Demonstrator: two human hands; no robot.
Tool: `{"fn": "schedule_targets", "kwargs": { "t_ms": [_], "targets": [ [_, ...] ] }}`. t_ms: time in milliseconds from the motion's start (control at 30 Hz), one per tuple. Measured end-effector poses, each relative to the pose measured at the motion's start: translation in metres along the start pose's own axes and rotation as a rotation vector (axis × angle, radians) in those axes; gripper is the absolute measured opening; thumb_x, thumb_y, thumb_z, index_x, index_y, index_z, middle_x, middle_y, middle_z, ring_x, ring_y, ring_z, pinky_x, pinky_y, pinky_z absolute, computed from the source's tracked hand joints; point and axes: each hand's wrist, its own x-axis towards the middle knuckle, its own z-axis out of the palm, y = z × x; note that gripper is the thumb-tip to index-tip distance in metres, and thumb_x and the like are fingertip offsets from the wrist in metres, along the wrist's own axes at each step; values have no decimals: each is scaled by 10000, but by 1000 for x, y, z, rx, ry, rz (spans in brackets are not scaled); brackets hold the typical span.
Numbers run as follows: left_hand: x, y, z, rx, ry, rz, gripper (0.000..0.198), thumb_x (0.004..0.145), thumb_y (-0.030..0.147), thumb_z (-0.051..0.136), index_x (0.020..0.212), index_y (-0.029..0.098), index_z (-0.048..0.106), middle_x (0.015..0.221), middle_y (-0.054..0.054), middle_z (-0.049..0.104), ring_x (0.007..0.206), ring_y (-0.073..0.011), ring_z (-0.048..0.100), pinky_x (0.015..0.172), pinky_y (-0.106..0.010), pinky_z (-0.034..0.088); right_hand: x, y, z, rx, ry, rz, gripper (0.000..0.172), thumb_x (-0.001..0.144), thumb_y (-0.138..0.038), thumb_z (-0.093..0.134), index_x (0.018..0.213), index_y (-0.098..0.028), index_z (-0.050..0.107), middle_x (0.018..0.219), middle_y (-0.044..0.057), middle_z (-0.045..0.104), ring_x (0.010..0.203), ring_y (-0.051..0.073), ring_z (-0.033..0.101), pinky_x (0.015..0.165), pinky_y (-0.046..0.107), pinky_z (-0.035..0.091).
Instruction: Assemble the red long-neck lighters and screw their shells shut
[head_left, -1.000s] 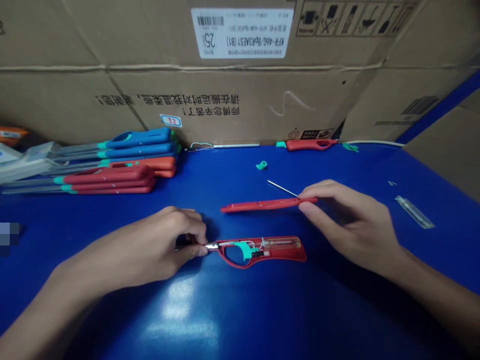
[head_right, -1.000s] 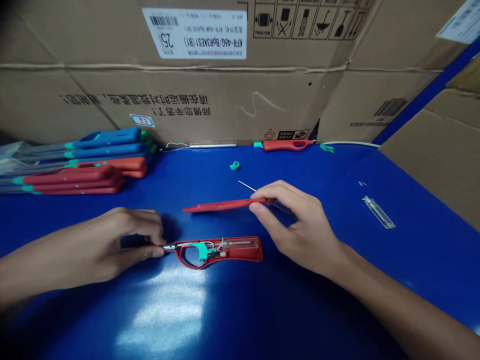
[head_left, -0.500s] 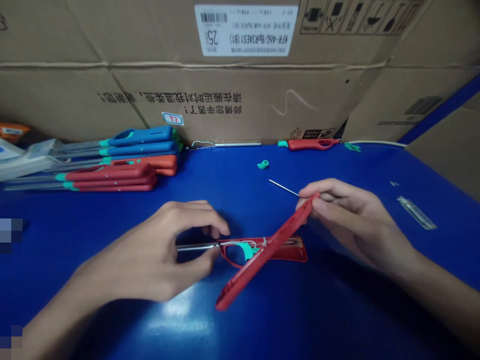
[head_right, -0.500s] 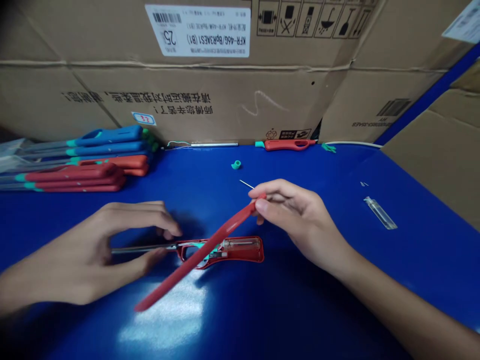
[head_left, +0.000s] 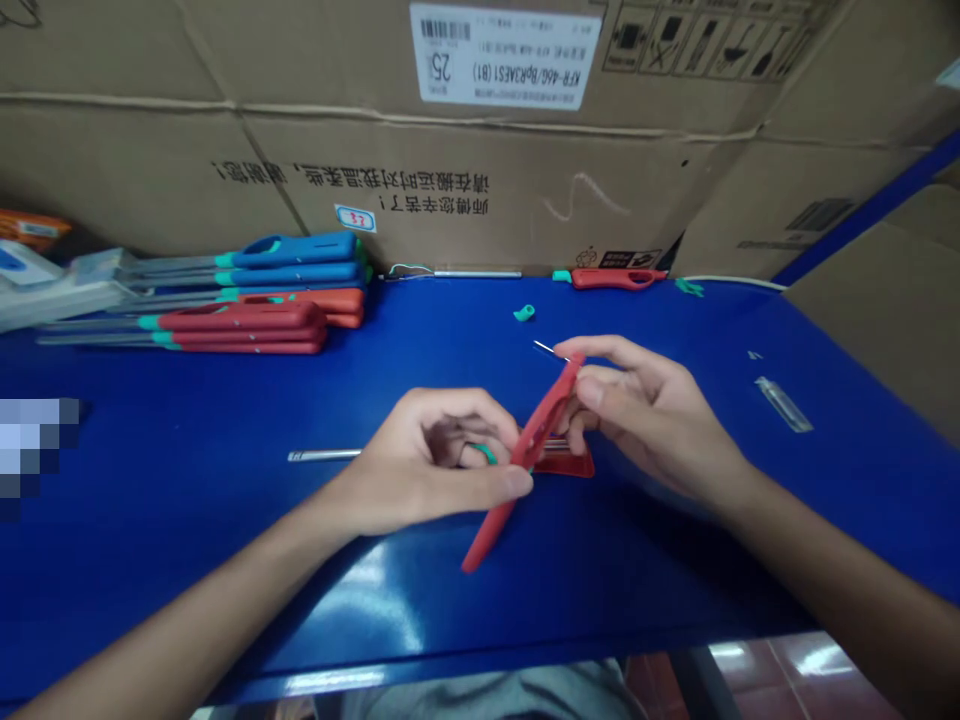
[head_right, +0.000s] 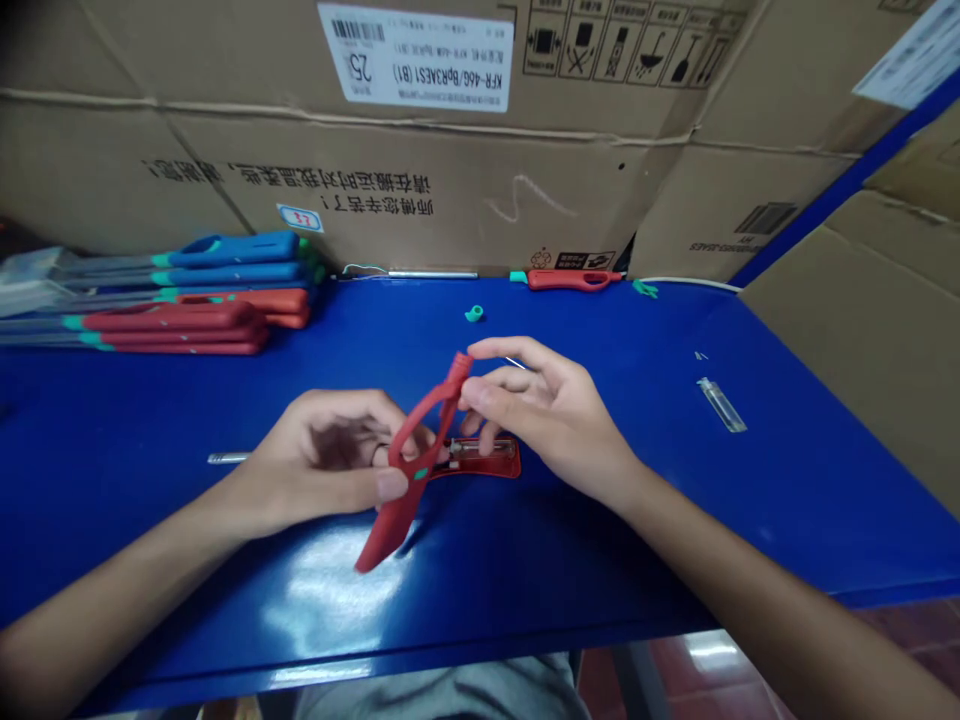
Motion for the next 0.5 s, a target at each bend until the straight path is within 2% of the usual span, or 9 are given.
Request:
{"fn": "schedule_targets", "kwargs": {
  "t_ms": [67, 133, 200, 267, 333, 400, 500],
  "targets": [
    [1, -3, -5, -61, 56, 49, 334, 682, 298, 827, 842, 164, 567, 821, -43, 721, 686, -146, 683, 602, -232, 541, -2, -3, -2, -28, 1, 20, 401, 780, -385, 799, 1051, -208, 563, 777, 6, 705, 577, 148, 673, 494, 266, 552],
    [3, -6, -9, -110, 90, 85, 481, 640, 312, 862, 977, 190, 541, 886, -46, 728, 746, -171, 711, 655, -265, 573, -8, -7, -3, -97, -10, 39, 351, 797, -364, 783, 1012, -198, 560, 797, 17, 704, 566, 139, 670, 497, 260, 555],
    [4, -7, -9, -127, 111, 107, 651, 641, 325, 866, 1162, 221, 490, 936, -52, 728, 775, -184, 724, 678, -283, 588, -15, -9, -1, -179, -47, 40, 302, 816, -339, 753, 1015, -192, 579, 843, 33, 701, 635, 145, 684, 545, 269, 578],
    [4, -8, -6, -116, 140, 130, 727, 669, 335, 849, 1264, 233, 443, 987, -71, 725, 799, -194, 733, 681, -287, 594, -19, -9, 3, -318, -112, 13, 383, 768, -295, 788, 1086, -198, 597, 956, 58, 711, 801, 173, 706, 662, 288, 604],
    [3, -11, -3, -84, 169, 155, 663, 696, 342, 833, 1239, 216, 474, 1046, -100, 723, 846, -212, 739, 692, -295, 604, -18, -7, 7, -467, -187, -49, 449, 738, -275, 814, 1136, -214, 616, 1015, 54, 724, 865, 181, 704, 724, 294, 601],
    [2, -12, -3, -30, 183, 189, 550, 711, 349, 822, 1153, 194, 533, 1083, -118, 725, 894, -232, 741, 722, -315, 615, -13, -3, 9, -584, -209, -152, 382, 762, -270, 800, 1111, -227, 650, 1020, 36, 745, 868, 182, 709, 747, 294, 595],
    [-1, -6, -13, 126, 187, 248, 445, 720, 326, 809, 1086, 173, 608, 1067, -115, 744, 915, -242, 743, 765, -333, 622, -3, 1, 5, -711, -131, -315, 278, 784, -249, 784, 1047, -238, 695, 1011, 13, 767, 880, 191, 722, 810, 312, 586]
  ]
}}
